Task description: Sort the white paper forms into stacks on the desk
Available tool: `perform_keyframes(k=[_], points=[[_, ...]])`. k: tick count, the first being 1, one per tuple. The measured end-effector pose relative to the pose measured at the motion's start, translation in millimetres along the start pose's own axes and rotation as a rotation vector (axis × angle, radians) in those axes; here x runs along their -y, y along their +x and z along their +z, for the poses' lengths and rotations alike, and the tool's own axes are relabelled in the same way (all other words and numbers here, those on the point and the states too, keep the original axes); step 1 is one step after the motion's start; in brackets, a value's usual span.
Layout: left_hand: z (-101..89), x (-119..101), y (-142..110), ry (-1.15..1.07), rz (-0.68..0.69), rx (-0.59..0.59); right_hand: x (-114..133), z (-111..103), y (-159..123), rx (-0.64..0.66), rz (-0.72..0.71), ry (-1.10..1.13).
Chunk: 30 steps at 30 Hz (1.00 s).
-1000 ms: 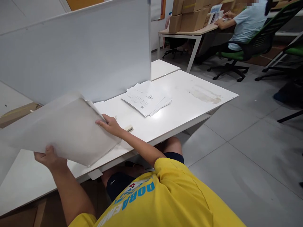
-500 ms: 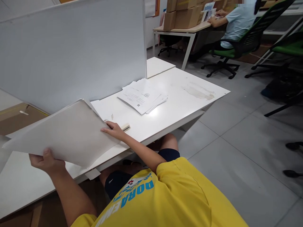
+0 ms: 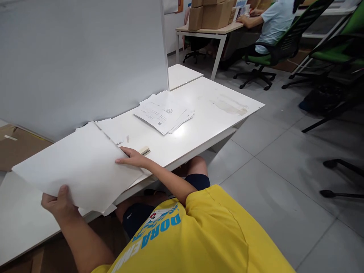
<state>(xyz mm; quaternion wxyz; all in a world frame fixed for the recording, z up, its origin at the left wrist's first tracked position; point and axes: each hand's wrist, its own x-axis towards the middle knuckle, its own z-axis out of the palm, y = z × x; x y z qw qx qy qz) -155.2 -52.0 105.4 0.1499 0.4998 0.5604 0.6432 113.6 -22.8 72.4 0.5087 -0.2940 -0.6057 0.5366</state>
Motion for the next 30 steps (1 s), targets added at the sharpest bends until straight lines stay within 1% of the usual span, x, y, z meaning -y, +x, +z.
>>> perform_keyframes(k=[3,5,7,8,10,11,14,16,17,18,20,23,25,28,30], points=[[8.6,-18,4,-0.056,0.057,0.016,15,-19,-14,0.181,0.043,-0.048],[19.2,-28,8,-0.108,0.075,0.068,25,-34,-29,0.266,0.1,-0.094],[34.7,-34,12,-0.165,0.067,0.147,33,-46,-49,0.295,0.15,-0.114],[44.4,-36,12,-0.191,0.05,0.201,36,-51,-61,0.281,0.166,-0.102],[68.5,-36,11,-0.245,-0.024,0.342,39,-58,-86,0.187,0.191,-0.034],[82.9,-36,8,-0.277,-0.076,0.43,39,-60,-98,0.103,0.204,0.007],[134.2,-32,-3,-0.362,-0.224,0.696,30,-65,-133,-0.269,0.225,0.048],[170.8,-30,-14,-0.343,-0.285,0.885,18,-69,-152,-0.525,0.213,0.017],[188.1,-30,-19,-0.324,-0.301,0.981,12,-72,-161,-0.633,0.204,0.013],[204.1,-32,-25,-0.307,-0.31,1.059,5,-75,-168,-0.716,0.2,0.027],[231.2,-39,-36,-0.282,-0.306,1.182,-7,-80,-181,-0.821,0.215,0.109],[260.3,-52,-51,-0.274,-0.279,1.298,-20,-85,-195,-0.895,0.284,0.321],[274.7,-58,-59,-0.302,-0.275,1.327,-27,-86,-201,-0.92,0.316,0.443],[291.5,-56,-68,-0.364,-0.323,1.272,-33,-91,-207,-0.935,0.298,0.481],[298.9,-48,-73,-0.355,-0.415,1.233,-35,-98,-212,-0.947,0.278,0.448]])
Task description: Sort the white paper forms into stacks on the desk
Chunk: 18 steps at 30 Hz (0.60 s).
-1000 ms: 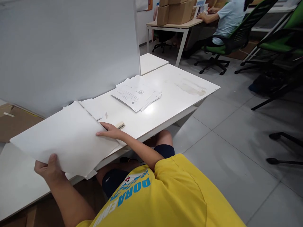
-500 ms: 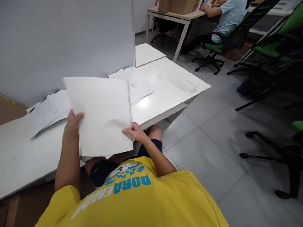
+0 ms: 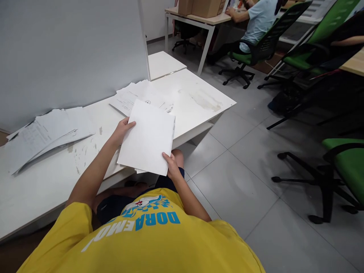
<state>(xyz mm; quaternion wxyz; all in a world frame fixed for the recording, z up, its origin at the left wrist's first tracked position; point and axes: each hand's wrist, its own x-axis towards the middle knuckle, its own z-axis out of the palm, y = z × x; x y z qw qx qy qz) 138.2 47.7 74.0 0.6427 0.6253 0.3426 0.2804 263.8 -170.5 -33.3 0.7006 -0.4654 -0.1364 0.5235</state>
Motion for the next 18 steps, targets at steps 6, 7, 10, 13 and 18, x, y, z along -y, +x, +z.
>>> perform_keyframes(k=[6,7,10,13,18], points=[[9.0,23,1,0.042,-0.15,0.04,25,-30,6,0.259,0.178,-0.126],[11.2,22,1,0.052,-0.137,0.079,29,-33,7,0.279,0.196,-0.15],[10.8,7,2,0.118,-0.06,0.132,36,-30,9,0.203,0.137,-0.182],[-6.4,-17,-4,0.269,0.038,0.045,32,-15,11,0.095,0.02,-0.163],[-52.6,-24,-46,0.429,0.166,-0.178,5,20,19,-0.015,-0.229,-0.1]])
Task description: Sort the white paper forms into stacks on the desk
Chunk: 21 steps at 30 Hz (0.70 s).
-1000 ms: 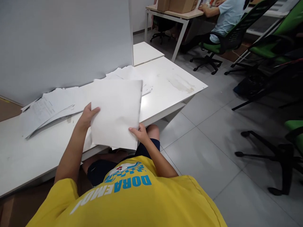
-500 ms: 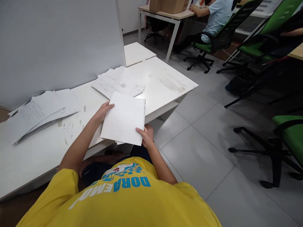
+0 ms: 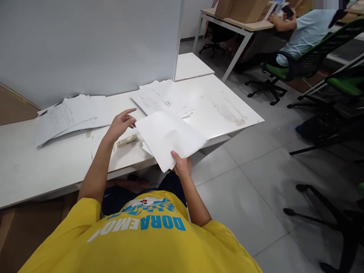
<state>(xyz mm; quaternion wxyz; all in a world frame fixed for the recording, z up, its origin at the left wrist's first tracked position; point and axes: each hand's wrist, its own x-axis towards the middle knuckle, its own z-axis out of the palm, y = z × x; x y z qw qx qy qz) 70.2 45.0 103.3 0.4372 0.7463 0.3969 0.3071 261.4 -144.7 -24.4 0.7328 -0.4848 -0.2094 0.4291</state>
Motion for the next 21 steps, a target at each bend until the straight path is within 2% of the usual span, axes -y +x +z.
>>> perform_keyframes(k=[3,5,7,9,13,21], points=[[-13.5,29,-30,0.236,-0.061,-0.048,-22,19,-5,-0.018,-0.033,-0.034],[-15.2,50,-47,0.347,-0.11,0.036,-34,27,-12,-0.043,-0.009,-0.057],[-14.2,66,-62,0.37,-0.127,0.116,-40,31,-21,-0.064,0.031,-0.061],[-12.6,75,-71,0.364,-0.097,0.116,-41,32,-29,-0.058,0.065,-0.053],[-11.4,82,-77,0.391,0.004,0.075,-40,32,-39,-0.019,0.091,-0.028],[-8.0,102,-71,0.479,0.253,0.024,-51,27,-43,-0.074,0.085,0.101]])
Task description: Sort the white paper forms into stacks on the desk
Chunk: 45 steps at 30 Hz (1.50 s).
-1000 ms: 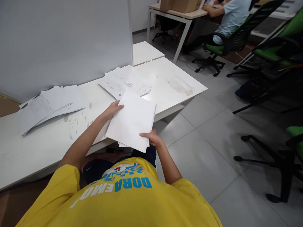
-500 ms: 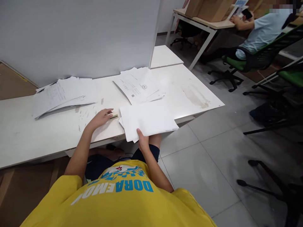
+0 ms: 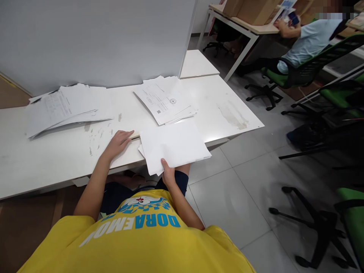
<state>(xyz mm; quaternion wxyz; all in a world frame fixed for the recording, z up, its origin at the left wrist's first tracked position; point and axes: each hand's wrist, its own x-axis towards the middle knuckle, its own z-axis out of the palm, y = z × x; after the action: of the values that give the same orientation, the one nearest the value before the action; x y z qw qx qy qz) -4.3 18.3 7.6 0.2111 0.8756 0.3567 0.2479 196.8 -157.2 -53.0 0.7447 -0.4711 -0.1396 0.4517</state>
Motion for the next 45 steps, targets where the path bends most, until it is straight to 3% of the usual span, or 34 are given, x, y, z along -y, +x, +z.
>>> perform_keyframes(k=[5,10,15,27,34,45], points=[[4.0,2,-2,0.006,0.021,-0.032,-1,2,1,-0.01,-0.021,0.016],[2.9,-4,-4,-0.063,-0.052,-0.054,-4,0,4,0.01,-0.007,-0.032],[2.1,-6,-3,-0.064,-0.085,0.0,-7,-3,6,0.049,-0.019,-0.087],[3.7,-8,-8,-0.066,-0.09,-0.043,-20,-17,4,-0.008,-0.063,-0.244],[6.4,-4,-6,-0.046,-0.109,-0.056,-13,-11,-1,-0.082,-0.092,-0.229],[4.8,-8,-5,-0.025,-0.048,-0.059,-7,-7,-1,-0.082,-0.096,-0.136]])
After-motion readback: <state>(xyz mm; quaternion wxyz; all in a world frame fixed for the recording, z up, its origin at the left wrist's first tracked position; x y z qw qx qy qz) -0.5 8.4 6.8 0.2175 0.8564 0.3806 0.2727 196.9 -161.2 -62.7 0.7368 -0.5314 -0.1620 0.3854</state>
